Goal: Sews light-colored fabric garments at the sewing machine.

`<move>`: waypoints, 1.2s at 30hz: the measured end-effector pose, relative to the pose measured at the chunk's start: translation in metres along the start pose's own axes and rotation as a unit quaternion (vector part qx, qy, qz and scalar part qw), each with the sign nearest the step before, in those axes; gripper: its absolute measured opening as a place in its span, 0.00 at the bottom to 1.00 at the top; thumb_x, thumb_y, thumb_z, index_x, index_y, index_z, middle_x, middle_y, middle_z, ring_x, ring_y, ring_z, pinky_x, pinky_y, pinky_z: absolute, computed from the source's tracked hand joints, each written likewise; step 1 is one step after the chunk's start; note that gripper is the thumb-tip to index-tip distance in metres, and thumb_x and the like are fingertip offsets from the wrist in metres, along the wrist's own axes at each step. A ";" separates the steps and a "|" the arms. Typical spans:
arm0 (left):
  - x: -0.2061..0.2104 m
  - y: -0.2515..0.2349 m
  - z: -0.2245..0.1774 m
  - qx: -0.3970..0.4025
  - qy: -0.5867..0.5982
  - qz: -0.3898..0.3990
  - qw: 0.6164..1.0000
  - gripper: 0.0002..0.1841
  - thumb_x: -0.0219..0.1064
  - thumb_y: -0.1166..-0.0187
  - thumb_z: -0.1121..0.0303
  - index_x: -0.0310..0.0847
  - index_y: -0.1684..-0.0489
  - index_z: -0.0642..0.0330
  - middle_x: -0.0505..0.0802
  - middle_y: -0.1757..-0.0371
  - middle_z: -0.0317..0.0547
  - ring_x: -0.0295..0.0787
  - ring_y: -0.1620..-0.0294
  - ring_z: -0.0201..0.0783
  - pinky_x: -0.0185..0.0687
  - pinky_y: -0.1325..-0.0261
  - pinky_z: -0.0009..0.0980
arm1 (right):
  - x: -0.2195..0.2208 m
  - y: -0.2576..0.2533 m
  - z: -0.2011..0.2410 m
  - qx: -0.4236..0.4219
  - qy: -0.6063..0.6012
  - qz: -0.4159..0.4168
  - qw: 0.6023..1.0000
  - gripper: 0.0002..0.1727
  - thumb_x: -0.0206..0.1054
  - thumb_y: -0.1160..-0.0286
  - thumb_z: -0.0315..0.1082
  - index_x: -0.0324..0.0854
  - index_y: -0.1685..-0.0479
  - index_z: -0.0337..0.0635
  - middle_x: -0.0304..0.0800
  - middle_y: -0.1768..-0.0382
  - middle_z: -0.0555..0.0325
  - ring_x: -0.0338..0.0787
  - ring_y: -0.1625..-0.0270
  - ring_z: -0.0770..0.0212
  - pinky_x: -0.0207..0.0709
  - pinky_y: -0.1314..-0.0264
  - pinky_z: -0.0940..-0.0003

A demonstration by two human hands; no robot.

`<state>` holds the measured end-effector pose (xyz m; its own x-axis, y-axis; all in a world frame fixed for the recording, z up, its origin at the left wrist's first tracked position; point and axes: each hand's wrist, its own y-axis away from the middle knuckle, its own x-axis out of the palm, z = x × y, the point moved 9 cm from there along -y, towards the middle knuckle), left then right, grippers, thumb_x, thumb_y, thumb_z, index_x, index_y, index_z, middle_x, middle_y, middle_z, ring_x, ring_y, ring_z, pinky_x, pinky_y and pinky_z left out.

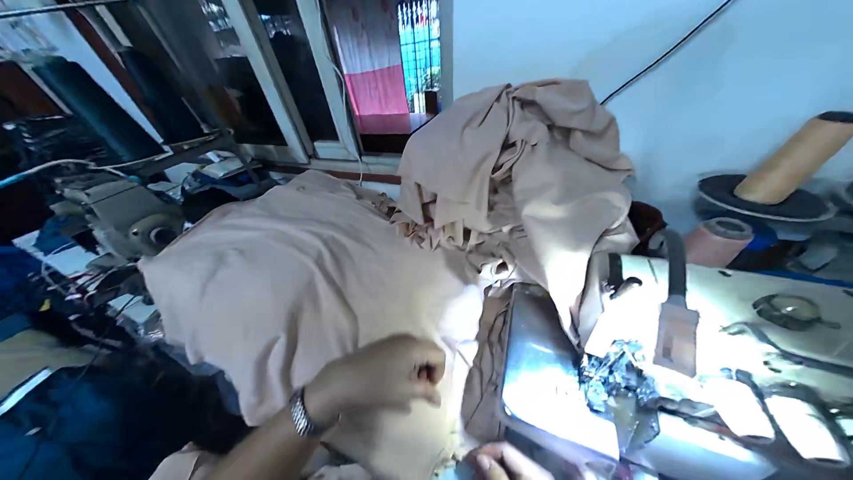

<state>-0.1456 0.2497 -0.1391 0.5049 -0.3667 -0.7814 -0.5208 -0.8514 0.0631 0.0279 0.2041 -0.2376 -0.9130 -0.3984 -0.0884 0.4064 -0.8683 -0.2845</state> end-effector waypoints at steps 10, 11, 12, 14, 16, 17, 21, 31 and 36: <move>0.073 0.063 0.007 -0.051 -0.104 -0.126 0.985 0.10 0.69 0.21 0.67 0.85 0.50 0.63 0.85 0.45 0.61 0.82 0.38 0.61 0.75 0.30 0.58 | 0.006 0.002 0.007 -0.095 0.082 -0.003 0.992 0.17 0.62 0.15 0.38 0.86 0.40 0.34 0.92 0.49 0.54 0.91 0.59 0.72 0.88 0.57 0.75; 0.074 0.063 0.007 -0.052 -0.102 -0.130 0.985 0.11 0.69 0.21 0.66 0.84 0.47 0.62 0.85 0.45 0.61 0.82 0.37 0.61 0.75 0.30 0.58 | 0.012 0.004 0.010 -0.124 0.122 0.011 0.985 0.20 0.62 0.14 0.42 0.84 0.33 0.38 0.88 0.42 0.51 0.87 0.58 0.73 0.85 0.57 0.78; 0.075 0.062 0.006 -0.051 -0.099 -0.134 0.985 0.11 0.69 0.20 0.67 0.85 0.46 0.62 0.85 0.45 0.61 0.82 0.37 0.61 0.75 0.30 0.58 | 0.019 0.005 0.013 -0.147 0.167 0.028 0.975 0.22 0.63 0.15 0.44 0.82 0.30 0.43 0.84 0.37 0.48 0.87 0.55 0.73 0.84 0.55 0.78; 0.076 0.062 0.008 -0.037 -0.098 -0.156 0.982 0.08 0.67 0.20 0.69 0.87 0.51 0.62 0.87 0.47 0.59 0.83 0.39 0.59 0.75 0.30 0.57 | 0.030 0.007 0.013 -0.176 0.249 0.048 0.951 0.23 0.63 0.16 0.45 0.81 0.27 0.48 0.83 0.32 0.47 0.88 0.42 0.66 0.85 0.43 0.74; 0.077 0.063 0.013 -0.023 -0.086 -0.168 0.982 0.07 0.66 0.19 0.69 0.88 0.57 0.62 0.87 0.50 0.57 0.84 0.41 0.56 0.75 0.32 0.54 | 0.034 0.008 0.012 -0.184 0.280 0.050 0.941 0.23 0.64 0.17 0.45 0.81 0.26 0.47 0.83 0.32 0.48 0.87 0.36 0.62 0.84 0.36 0.71; 0.076 0.064 0.016 -0.023 -0.073 -0.160 0.984 0.07 0.66 0.19 0.69 0.88 0.58 0.63 0.87 0.51 0.56 0.84 0.41 0.54 0.75 0.31 0.53 | 0.034 0.008 0.013 -0.184 0.281 0.049 0.941 0.23 0.64 0.17 0.45 0.81 0.27 0.47 0.83 0.33 0.48 0.87 0.37 0.63 0.84 0.37 0.71; 0.067 0.062 0.016 -0.015 -0.024 -0.124 0.992 0.05 0.70 0.23 0.73 0.89 0.64 0.66 0.87 0.55 0.52 0.84 0.46 0.48 0.77 0.33 0.46 | 0.033 0.008 0.015 -0.176 0.281 0.057 0.942 0.24 0.65 0.18 0.44 0.81 0.24 0.51 0.83 0.33 0.51 0.86 0.37 0.65 0.84 0.36 0.72; 0.038 0.067 0.020 -0.003 0.056 -0.145 0.988 0.04 0.65 0.19 0.76 0.84 0.60 0.69 0.89 0.60 0.51 0.87 0.58 0.40 0.84 0.49 0.39 | 0.039 0.004 0.020 -0.160 0.310 0.045 0.936 0.19 0.67 0.22 0.42 0.90 0.35 0.53 0.83 0.38 0.45 0.88 0.47 0.60 0.86 0.45 0.67; -0.051 0.087 -0.038 0.106 -0.018 -0.266 0.958 0.04 0.67 0.21 0.72 0.85 0.62 0.63 0.90 0.53 0.45 0.86 0.46 0.38 0.82 0.38 0.39 | 0.040 -0.050 0.087 -0.202 0.233 -0.072 0.949 0.31 0.77 0.31 0.34 0.78 0.25 0.35 0.72 0.23 0.32 0.89 0.68 0.61 0.88 0.67 0.64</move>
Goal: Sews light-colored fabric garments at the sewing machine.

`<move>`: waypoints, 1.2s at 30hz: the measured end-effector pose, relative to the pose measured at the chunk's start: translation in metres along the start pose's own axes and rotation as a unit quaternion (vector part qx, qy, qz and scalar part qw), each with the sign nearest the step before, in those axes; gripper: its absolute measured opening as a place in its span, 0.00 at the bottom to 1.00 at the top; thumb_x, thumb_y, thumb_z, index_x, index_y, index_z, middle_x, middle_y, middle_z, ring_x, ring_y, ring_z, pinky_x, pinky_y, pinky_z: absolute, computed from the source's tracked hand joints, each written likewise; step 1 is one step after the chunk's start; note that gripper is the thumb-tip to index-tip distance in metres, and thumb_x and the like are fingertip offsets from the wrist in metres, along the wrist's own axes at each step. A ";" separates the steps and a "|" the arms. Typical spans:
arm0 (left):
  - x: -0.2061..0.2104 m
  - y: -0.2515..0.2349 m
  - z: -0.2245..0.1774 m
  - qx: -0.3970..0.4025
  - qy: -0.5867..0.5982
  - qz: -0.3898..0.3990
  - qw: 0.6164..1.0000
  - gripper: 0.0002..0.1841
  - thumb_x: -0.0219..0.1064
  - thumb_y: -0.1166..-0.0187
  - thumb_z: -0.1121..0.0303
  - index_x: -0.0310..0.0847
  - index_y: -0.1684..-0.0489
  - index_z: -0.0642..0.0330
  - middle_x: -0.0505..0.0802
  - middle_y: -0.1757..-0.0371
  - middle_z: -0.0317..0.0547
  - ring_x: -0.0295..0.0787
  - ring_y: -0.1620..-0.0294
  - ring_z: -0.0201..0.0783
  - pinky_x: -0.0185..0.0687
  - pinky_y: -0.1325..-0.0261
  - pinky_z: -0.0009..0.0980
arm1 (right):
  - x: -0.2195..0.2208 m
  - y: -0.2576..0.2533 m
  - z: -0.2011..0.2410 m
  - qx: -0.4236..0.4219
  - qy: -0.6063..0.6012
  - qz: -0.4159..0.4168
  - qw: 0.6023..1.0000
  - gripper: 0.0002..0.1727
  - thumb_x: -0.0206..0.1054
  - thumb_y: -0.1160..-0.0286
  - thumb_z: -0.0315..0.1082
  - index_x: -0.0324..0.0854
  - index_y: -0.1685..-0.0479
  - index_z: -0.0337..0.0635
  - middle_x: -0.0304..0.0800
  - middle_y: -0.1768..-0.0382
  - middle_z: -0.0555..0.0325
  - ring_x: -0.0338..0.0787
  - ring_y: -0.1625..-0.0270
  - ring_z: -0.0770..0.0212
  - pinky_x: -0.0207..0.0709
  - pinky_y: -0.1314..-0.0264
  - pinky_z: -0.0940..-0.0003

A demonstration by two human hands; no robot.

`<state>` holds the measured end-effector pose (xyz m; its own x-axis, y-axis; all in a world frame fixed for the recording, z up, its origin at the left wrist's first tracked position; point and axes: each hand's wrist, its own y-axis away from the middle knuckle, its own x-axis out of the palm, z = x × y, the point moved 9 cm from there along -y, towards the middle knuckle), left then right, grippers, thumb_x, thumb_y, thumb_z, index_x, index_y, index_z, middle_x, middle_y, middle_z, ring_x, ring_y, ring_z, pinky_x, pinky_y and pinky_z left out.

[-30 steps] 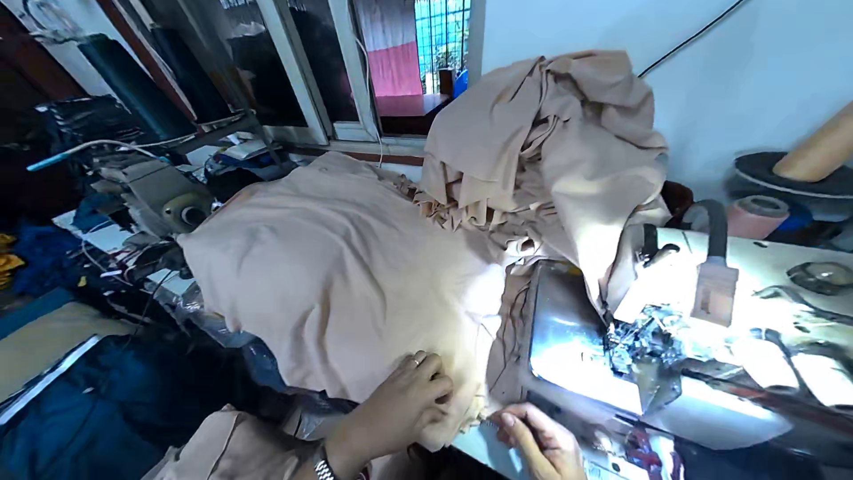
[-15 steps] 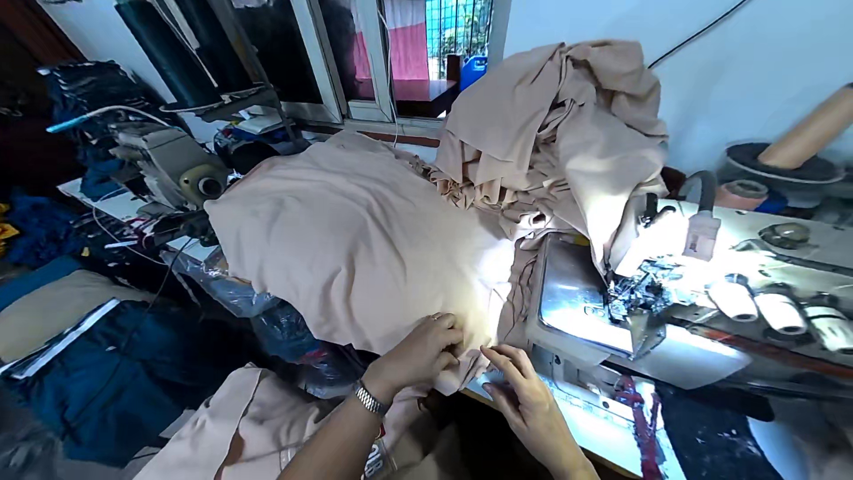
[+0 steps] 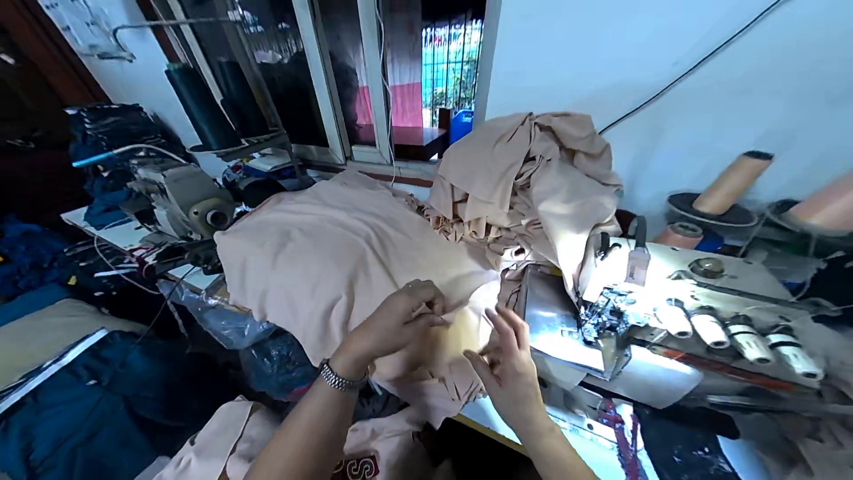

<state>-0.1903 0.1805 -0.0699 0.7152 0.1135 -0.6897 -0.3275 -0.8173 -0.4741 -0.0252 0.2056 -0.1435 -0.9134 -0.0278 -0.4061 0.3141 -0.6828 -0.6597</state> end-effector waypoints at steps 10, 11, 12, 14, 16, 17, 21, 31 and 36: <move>-0.049 0.077 0.087 -0.169 -0.240 0.046 0.955 0.24 0.65 0.30 0.88 0.91 0.38 0.56 0.94 0.37 0.47 0.87 0.28 0.51 0.61 0.13 0.63 | 0.027 -0.011 0.036 -0.011 -0.050 0.081 0.995 0.14 0.57 0.20 0.25 0.90 0.50 0.34 0.95 0.58 0.51 0.94 0.58 0.61 0.88 0.51 0.64; -0.052 0.093 0.077 -0.173 -0.223 0.034 0.959 0.26 0.62 0.30 0.91 0.90 0.37 0.57 0.94 0.36 0.47 0.87 0.28 0.51 0.63 0.14 0.63 | 0.033 0.008 0.042 -0.022 -0.064 0.095 0.993 0.15 0.57 0.21 0.25 0.90 0.48 0.34 0.96 0.53 0.50 0.95 0.52 0.60 0.89 0.47 0.65; -0.055 0.109 0.065 -0.167 -0.223 0.017 0.960 0.29 0.60 0.33 0.93 0.90 0.36 0.58 0.93 0.35 0.48 0.86 0.27 0.51 0.64 0.15 0.63 | 0.039 0.026 0.048 -0.028 -0.084 0.114 0.990 0.15 0.57 0.21 0.24 0.89 0.48 0.32 0.95 0.47 0.48 0.95 0.46 0.58 0.88 0.41 0.64; -0.057 0.135 0.045 -0.155 -0.261 -0.022 0.952 0.33 0.59 0.40 0.95 0.90 0.37 0.57 0.94 0.36 0.48 0.86 0.27 0.55 0.70 0.20 0.65 | 0.050 0.054 0.060 -0.036 -0.132 0.141 0.980 0.14 0.57 0.20 0.24 0.89 0.50 0.29 0.94 0.44 0.43 0.95 0.41 0.55 0.85 0.34 0.63; -0.054 0.159 0.035 -0.188 -0.286 -0.028 0.939 0.32 0.61 0.41 0.95 0.92 0.40 0.57 0.94 0.37 0.50 0.87 0.29 0.59 0.75 0.24 0.64 | 0.061 0.076 0.064 -0.044 -0.169 0.173 0.969 0.14 0.58 0.15 0.27 0.90 0.50 0.30 0.95 0.46 0.44 0.95 0.43 0.57 0.85 0.35 0.68; -0.049 0.170 0.039 -0.234 -0.285 -0.008 0.929 0.28 0.61 0.36 0.93 0.92 0.41 0.58 0.94 0.37 0.52 0.86 0.28 0.60 0.73 0.22 0.64 | 0.068 0.085 0.060 -0.040 -0.175 0.203 0.963 0.15 0.59 0.13 0.29 0.90 0.50 0.31 0.96 0.48 0.46 0.96 0.45 0.59 0.86 0.36 0.68; 0.021 0.204 0.068 -0.388 -0.220 0.161 0.880 0.15 0.65 0.17 0.72 0.88 0.37 0.64 0.89 0.32 0.61 0.81 0.26 0.62 0.68 0.19 0.60 | 0.085 0.136 -0.004 0.154 -0.125 0.344 0.918 0.16 0.58 0.13 0.33 0.90 0.49 0.33 0.95 0.53 0.48 0.95 0.50 0.58 0.87 0.39 0.61; 0.302 0.203 0.018 -0.207 -0.006 0.527 0.824 0.20 0.69 0.22 0.72 0.80 0.34 0.73 0.85 0.34 0.70 0.78 0.28 0.68 0.70 0.25 0.64 | 0.041 0.300 -0.130 0.616 -0.035 0.368 0.695 0.24 0.57 0.08 0.41 0.76 0.23 0.35 0.83 0.30 0.37 0.85 0.28 0.45 0.74 0.23 0.48; 0.299 0.200 0.024 -0.227 -0.011 0.518 0.824 0.14 0.61 0.18 0.77 0.82 0.38 0.70 0.89 0.41 0.68 0.83 0.33 0.66 0.72 0.27 0.63 | 0.046 0.307 -0.128 0.620 -0.051 0.391 0.678 0.29 0.59 0.10 0.47 0.72 0.18 0.38 0.78 0.23 0.37 0.79 0.22 0.44 0.69 0.19 0.47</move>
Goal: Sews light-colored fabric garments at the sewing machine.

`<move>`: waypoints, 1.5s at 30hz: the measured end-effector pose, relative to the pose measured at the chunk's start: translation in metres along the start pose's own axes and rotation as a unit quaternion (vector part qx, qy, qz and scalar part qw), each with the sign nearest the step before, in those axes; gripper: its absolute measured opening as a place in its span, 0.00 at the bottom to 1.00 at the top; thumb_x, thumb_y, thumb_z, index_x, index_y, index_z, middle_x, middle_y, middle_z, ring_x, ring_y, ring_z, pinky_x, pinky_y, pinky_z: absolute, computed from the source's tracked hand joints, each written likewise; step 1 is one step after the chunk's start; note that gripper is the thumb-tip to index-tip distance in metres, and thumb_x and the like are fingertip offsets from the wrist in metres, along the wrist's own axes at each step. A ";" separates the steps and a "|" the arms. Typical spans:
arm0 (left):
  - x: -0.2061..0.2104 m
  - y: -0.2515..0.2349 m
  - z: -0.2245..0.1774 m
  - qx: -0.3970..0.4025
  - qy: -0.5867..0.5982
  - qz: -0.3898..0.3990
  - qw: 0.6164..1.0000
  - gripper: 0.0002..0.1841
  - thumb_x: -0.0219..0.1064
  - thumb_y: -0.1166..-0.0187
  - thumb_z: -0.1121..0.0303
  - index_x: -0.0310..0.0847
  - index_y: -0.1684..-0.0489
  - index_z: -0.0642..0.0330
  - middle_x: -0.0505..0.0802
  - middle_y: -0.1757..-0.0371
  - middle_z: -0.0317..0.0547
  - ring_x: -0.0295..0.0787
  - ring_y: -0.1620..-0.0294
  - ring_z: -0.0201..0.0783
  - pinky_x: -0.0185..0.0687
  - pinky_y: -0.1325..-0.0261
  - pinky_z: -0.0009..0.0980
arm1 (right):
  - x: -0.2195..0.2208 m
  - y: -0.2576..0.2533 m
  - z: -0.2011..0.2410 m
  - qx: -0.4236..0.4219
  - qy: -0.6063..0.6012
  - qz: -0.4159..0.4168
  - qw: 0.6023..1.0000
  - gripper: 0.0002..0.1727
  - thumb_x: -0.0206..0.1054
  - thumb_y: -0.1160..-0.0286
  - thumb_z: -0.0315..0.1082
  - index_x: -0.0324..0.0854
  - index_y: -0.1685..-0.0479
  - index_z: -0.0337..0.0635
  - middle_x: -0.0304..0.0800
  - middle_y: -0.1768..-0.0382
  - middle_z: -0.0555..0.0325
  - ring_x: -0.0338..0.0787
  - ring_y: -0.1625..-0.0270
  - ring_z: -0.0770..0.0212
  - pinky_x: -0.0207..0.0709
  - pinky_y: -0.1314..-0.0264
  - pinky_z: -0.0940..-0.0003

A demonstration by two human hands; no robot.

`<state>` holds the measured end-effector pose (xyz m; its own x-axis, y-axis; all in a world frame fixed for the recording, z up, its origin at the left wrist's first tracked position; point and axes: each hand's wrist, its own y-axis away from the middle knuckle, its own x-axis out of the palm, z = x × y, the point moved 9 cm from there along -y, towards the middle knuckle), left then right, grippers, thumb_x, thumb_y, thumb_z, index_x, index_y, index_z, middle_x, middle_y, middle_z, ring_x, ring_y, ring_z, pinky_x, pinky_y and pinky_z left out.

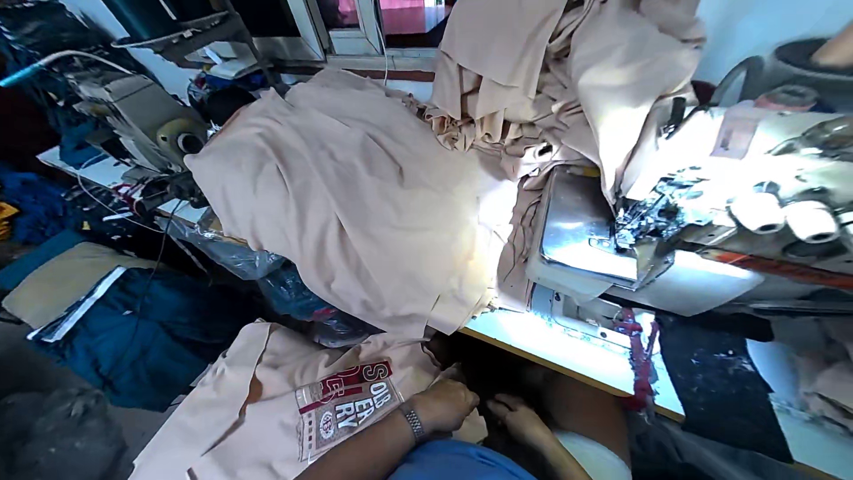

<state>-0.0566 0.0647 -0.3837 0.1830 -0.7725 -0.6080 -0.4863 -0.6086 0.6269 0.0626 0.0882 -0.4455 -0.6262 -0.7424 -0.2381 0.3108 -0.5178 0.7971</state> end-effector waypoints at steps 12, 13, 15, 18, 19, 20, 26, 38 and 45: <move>-0.065 0.064 0.017 0.180 0.366 -0.226 0.885 0.07 0.62 0.18 0.74 0.83 0.56 0.71 0.87 0.54 0.49 0.82 0.52 0.33 0.78 0.45 0.31 | -0.017 0.056 0.102 -0.458 -0.049 -0.137 0.877 0.34 0.80 0.36 0.40 0.80 0.26 0.40 0.88 0.39 0.47 0.89 0.49 0.61 0.86 0.47 0.62; -0.068 0.072 0.015 0.185 0.367 -0.237 0.880 0.07 0.62 0.18 0.74 0.83 0.57 0.70 0.87 0.55 0.48 0.82 0.54 0.32 0.79 0.48 0.29 | -0.015 0.070 0.118 -0.507 -0.012 -0.145 0.849 0.27 0.79 0.34 0.39 0.86 0.34 0.40 0.85 0.37 0.45 0.89 0.47 0.62 0.87 0.48 0.65; -0.070 0.086 0.015 0.184 0.389 -0.258 0.865 0.06 0.63 0.18 0.72 0.82 0.56 0.66 0.85 0.55 0.44 0.82 0.58 0.29 0.79 0.54 0.27 | -0.008 0.090 0.143 -0.576 0.048 -0.154 0.801 0.11 0.75 0.31 0.33 0.88 0.52 0.40 0.83 0.36 0.41 0.90 0.43 0.60 0.89 0.47 0.69; -0.070 0.115 0.023 0.163 0.407 -0.292 0.850 0.20 0.71 0.22 0.66 0.73 0.39 0.67 0.85 0.45 0.46 0.84 0.47 0.33 0.83 0.42 0.32 | 0.003 0.111 0.174 -0.632 0.082 -0.144 0.757 0.05 0.68 0.26 0.27 0.89 0.64 0.36 0.91 0.46 0.43 0.93 0.49 0.60 0.89 0.49 0.71; -0.067 0.127 0.023 0.133 0.387 -0.301 0.861 0.28 0.75 0.27 0.65 0.69 0.33 0.67 0.84 0.41 0.50 0.85 0.43 0.37 0.83 0.39 0.36 | 0.009 0.119 0.184 -0.644 0.092 -0.130 0.748 0.07 0.66 0.24 0.27 0.90 0.62 0.35 0.92 0.51 0.46 0.94 0.51 0.60 0.89 0.49 0.70; -0.064 0.139 0.024 0.089 0.353 -0.316 0.876 0.34 0.79 0.32 0.65 0.67 0.28 0.68 0.84 0.37 0.54 0.85 0.39 0.42 0.83 0.36 0.40 | 0.018 0.129 0.195 -0.659 0.101 -0.117 0.736 0.08 0.65 0.22 0.27 0.90 0.60 0.35 0.94 0.55 0.46 0.95 0.54 0.59 0.90 0.51 0.67; -0.039 0.240 0.081 -0.200 0.122 -0.518 0.823 0.24 0.72 0.30 0.76 0.80 0.32 0.69 0.88 0.36 0.66 0.87 0.36 0.62 0.83 0.34 0.62 | 0.034 0.225 0.253 -0.786 0.044 -0.071 0.613 0.09 0.61 0.20 0.28 0.86 0.63 0.35 0.88 0.66 0.48 0.88 0.63 0.61 0.83 0.57 0.76; -0.185 0.464 0.127 -0.114 0.203 -0.760 0.607 0.11 0.55 0.20 0.71 0.85 0.53 0.62 0.90 0.68 0.31 0.82 0.75 0.18 0.82 0.71 0.20 | -0.110 0.283 0.267 -0.701 -0.103 -0.212 0.673 0.13 0.57 0.09 0.41 0.83 0.59 0.48 0.86 0.67 0.76 0.82 0.66 0.88 0.78 0.63 0.89; -0.380 0.369 0.120 -0.298 0.007 -0.707 0.641 0.35 0.73 0.28 0.75 0.65 0.19 0.75 0.73 0.26 0.88 0.68 0.26 0.87 0.62 0.30 0.81 | -0.148 0.104 0.348 -0.371 0.029 -0.314 0.873 0.19 0.65 0.13 0.42 0.86 0.56 0.31 0.88 0.65 0.37 0.89 0.59 0.40 0.80 0.50 0.38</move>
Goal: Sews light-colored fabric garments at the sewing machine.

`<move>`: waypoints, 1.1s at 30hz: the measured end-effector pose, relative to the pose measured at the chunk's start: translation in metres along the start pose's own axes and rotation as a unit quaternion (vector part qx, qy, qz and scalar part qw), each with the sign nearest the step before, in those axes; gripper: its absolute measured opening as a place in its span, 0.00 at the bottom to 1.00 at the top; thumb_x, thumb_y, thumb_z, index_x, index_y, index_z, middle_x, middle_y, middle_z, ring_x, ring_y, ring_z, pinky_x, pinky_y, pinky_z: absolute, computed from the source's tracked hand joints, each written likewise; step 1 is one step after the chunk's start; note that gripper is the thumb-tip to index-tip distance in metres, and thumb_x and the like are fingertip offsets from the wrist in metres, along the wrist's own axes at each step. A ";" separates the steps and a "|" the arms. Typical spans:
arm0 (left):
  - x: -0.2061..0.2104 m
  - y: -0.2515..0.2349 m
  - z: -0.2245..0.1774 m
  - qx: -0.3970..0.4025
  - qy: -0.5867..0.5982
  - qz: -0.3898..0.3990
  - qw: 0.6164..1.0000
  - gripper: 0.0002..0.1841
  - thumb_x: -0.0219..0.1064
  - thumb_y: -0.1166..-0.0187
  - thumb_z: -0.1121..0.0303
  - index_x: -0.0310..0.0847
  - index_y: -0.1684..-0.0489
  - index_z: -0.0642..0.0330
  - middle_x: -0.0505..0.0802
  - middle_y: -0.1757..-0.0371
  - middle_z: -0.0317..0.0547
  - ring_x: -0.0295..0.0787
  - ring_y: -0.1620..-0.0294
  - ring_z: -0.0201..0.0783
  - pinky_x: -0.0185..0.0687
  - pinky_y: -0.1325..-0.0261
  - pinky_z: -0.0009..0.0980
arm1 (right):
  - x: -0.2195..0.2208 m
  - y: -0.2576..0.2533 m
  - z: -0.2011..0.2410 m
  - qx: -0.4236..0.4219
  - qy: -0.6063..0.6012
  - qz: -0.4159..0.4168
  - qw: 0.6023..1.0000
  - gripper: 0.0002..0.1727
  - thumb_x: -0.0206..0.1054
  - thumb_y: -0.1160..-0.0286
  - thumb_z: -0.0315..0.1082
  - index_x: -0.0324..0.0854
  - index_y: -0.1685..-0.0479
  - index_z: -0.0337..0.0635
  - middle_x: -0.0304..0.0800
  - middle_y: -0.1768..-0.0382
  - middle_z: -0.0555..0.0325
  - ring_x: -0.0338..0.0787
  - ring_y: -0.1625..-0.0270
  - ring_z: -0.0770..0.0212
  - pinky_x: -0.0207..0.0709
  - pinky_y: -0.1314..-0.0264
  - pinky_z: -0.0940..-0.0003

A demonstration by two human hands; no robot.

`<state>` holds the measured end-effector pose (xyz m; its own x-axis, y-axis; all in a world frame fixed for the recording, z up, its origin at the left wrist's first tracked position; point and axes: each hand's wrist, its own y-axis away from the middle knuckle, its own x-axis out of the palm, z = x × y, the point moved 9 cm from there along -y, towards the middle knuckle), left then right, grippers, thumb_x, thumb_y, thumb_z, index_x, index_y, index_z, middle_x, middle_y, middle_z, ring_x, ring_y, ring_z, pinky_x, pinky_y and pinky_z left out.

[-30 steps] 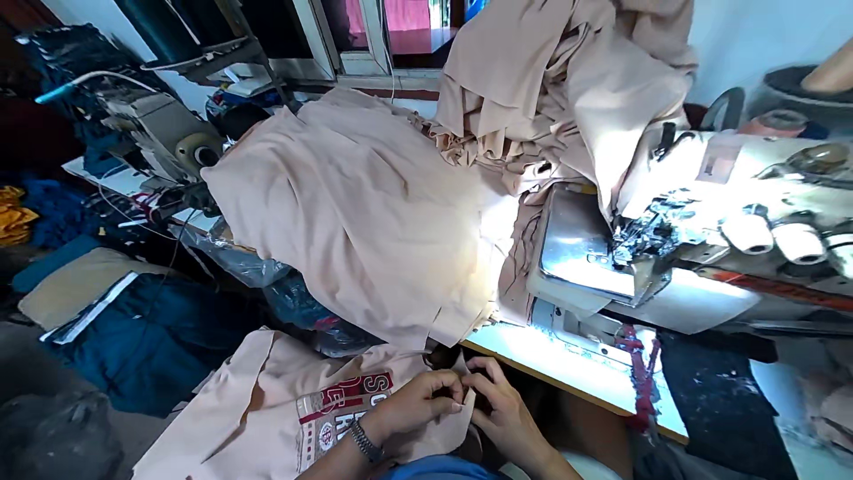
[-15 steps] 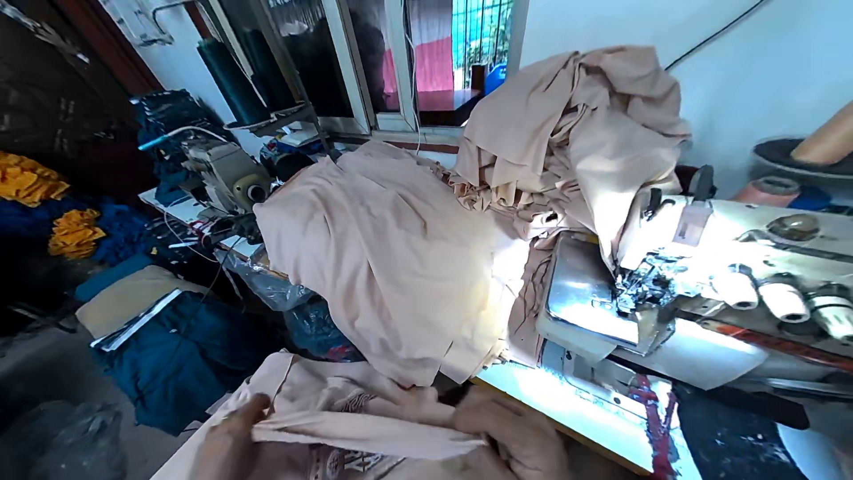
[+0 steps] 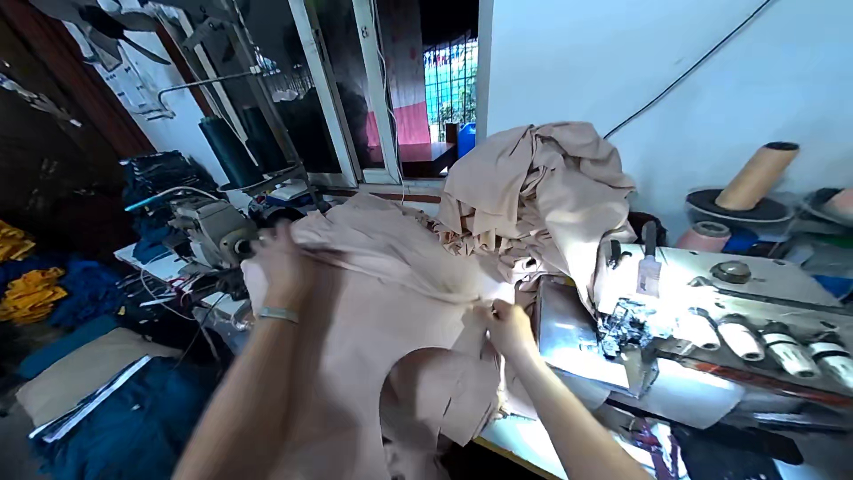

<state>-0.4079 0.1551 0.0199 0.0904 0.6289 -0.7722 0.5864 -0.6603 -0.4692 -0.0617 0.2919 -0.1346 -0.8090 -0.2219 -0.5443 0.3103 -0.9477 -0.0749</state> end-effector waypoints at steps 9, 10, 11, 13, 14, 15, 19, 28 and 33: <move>0.255 0.102 -0.123 0.248 0.119 0.367 0.889 0.16 0.68 0.17 0.63 0.87 0.38 0.60 0.88 0.35 0.55 0.80 0.28 0.54 0.69 0.20 0.53 | 0.041 -0.004 -0.047 0.054 -0.032 0.021 0.998 0.09 0.71 0.24 0.32 0.88 0.55 0.35 0.91 0.64 0.50 0.89 0.58 0.55 0.81 0.47 0.54; 0.258 0.101 -0.126 0.240 0.106 0.360 0.895 0.16 0.69 0.18 0.60 0.88 0.39 0.58 0.88 0.36 0.53 0.80 0.28 0.54 0.67 0.20 0.54 | 0.041 -0.005 -0.049 0.055 -0.038 0.018 0.998 0.08 0.71 0.24 0.32 0.87 0.56 0.35 0.90 0.65 0.51 0.89 0.59 0.56 0.81 0.48 0.54; 0.260 0.100 -0.129 0.243 0.093 0.354 0.899 0.16 0.69 0.18 0.58 0.88 0.40 0.56 0.88 0.37 0.52 0.78 0.28 0.54 0.65 0.20 0.57 | 0.041 -0.005 -0.051 0.055 -0.047 0.014 0.997 0.08 0.71 0.25 0.32 0.87 0.58 0.35 0.90 0.66 0.52 0.88 0.60 0.57 0.80 0.49 0.55; 0.260 0.099 -0.140 0.280 0.084 0.331 0.897 0.12 0.66 0.16 0.62 0.91 0.46 0.56 0.89 0.40 0.50 0.80 0.31 0.52 0.65 0.22 0.56 | 0.041 -0.005 -0.055 0.050 -0.075 0.008 0.996 0.08 0.73 0.26 0.31 0.87 0.59 0.34 0.90 0.68 0.52 0.88 0.63 0.59 0.80 0.51 0.57; 0.257 0.096 -0.144 0.291 0.100 0.319 0.896 0.11 0.64 0.15 0.66 0.92 0.49 0.59 0.91 0.44 0.50 0.83 0.35 0.51 0.66 0.23 0.55 | 0.041 -0.004 -0.056 0.038 -0.089 0.002 0.995 0.07 0.73 0.27 0.30 0.87 0.60 0.33 0.89 0.70 0.53 0.87 0.65 0.61 0.80 0.53 0.59; 0.253 0.092 -0.146 0.285 0.134 0.316 0.895 0.11 0.63 0.14 0.69 0.92 0.51 0.62 0.92 0.49 0.51 0.86 0.41 0.49 0.70 0.26 0.53 | 0.041 -0.002 -0.056 0.021 -0.102 -0.007 0.994 0.07 0.73 0.27 0.30 0.87 0.62 0.33 0.88 0.73 0.55 0.85 0.69 0.64 0.78 0.57 0.63; 0.258 0.080 -0.137 0.169 0.240 0.433 0.852 0.10 0.58 0.09 0.68 0.81 0.48 0.66 0.88 0.64 0.52 0.87 0.66 0.42 0.86 0.60 0.42 | 0.036 0.011 -0.056 -0.094 -0.121 -0.133 0.979 0.08 0.72 0.31 0.30 0.90 0.71 0.35 0.87 0.78 0.58 0.83 0.75 0.70 0.76 0.67 0.72; 0.271 0.084 -0.136 0.209 0.207 0.493 0.818 0.07 0.66 0.17 0.69 0.86 0.56 0.66 0.88 0.63 0.48 0.83 0.61 0.37 0.78 0.51 0.39 | 0.036 0.027 -0.052 -0.202 -0.110 -0.221 0.948 0.10 0.71 0.38 0.36 0.89 0.80 0.40 0.86 0.56 0.45 0.83 0.46 0.52 0.76 0.40 0.63; 0.270 0.075 -0.143 0.184 0.204 0.431 0.860 0.11 0.66 0.15 0.67 0.85 0.65 0.66 0.85 0.71 0.46 0.79 0.68 0.37 0.75 0.59 0.38 | 0.038 0.025 -0.050 -0.191 -0.081 -0.207 0.956 0.08 0.71 0.39 0.34 0.89 0.77 0.40 0.87 0.53 0.42 0.83 0.44 0.45 0.76 0.38 0.54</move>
<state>-0.2245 0.3334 -0.1627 0.6821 -0.1160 -0.7220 -0.1262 -0.9912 0.0400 -0.0597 0.2711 -0.1985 -0.9593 0.0915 -0.2672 0.0814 -0.8163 -0.5718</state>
